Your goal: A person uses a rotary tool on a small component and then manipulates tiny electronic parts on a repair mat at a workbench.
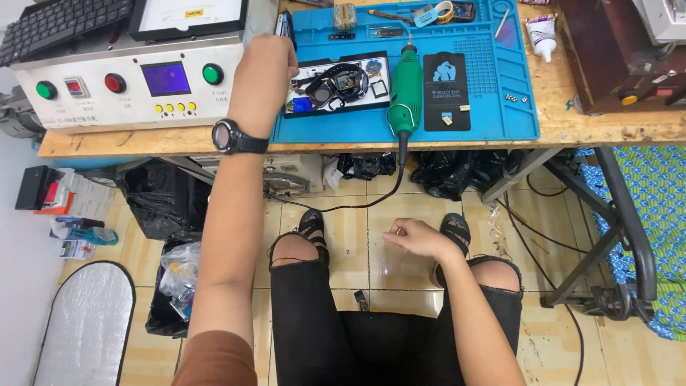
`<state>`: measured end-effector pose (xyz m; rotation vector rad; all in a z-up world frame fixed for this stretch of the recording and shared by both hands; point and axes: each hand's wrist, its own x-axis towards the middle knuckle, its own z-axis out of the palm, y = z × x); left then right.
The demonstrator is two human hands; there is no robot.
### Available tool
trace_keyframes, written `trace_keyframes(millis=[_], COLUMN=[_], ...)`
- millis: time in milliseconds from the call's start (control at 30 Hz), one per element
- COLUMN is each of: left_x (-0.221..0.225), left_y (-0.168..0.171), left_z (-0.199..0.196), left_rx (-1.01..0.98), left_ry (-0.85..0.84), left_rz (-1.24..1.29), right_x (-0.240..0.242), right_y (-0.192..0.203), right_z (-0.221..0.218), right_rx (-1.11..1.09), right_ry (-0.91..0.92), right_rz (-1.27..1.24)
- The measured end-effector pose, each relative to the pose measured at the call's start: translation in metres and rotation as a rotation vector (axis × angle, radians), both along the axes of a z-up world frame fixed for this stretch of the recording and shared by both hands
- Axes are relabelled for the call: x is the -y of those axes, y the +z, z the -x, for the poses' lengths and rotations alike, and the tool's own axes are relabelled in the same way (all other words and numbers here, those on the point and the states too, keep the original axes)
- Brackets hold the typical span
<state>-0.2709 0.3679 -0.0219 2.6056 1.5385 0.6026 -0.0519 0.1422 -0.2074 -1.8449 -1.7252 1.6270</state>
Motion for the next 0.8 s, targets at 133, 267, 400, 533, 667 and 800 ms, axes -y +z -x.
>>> trace_keyframes(millis=[133, 267, 400, 533, 667, 800], left_x=[-0.029, -0.043, -0.050, -0.054, -0.059, -0.054], left_y=[-0.013, -0.019, -0.021, -0.023, -0.029, -0.025], left_z=[-0.002, -0.004, -0.003, -0.004, -0.002, -0.002], left_rx=[-0.291, -0.366, -0.341, -0.327, -0.365, -0.338], left_ry=[0.038, 0.078, 0.062, 0.056, 0.063, 0.030], left_rz=[-0.127, -0.185, -0.196, -0.199, -0.222, -0.229], right_x=[-0.001, -0.003, -0.004, -0.004, -0.005, -0.004], right_y=[0.001, -0.002, -0.003, -0.013, -0.009, -0.006], right_z=[0.002, 0.003, 0.004, 0.002, 0.003, 0.006], right_rx=[-0.006, 0.024, 0.022, 0.027, 0.024, 0.023], right_ry=[-0.053, -0.030, -0.020, -0.006, 0.002, -0.001], right_rz=[0.001, 0.009, 0.004, -0.023, -0.008, 0.013])
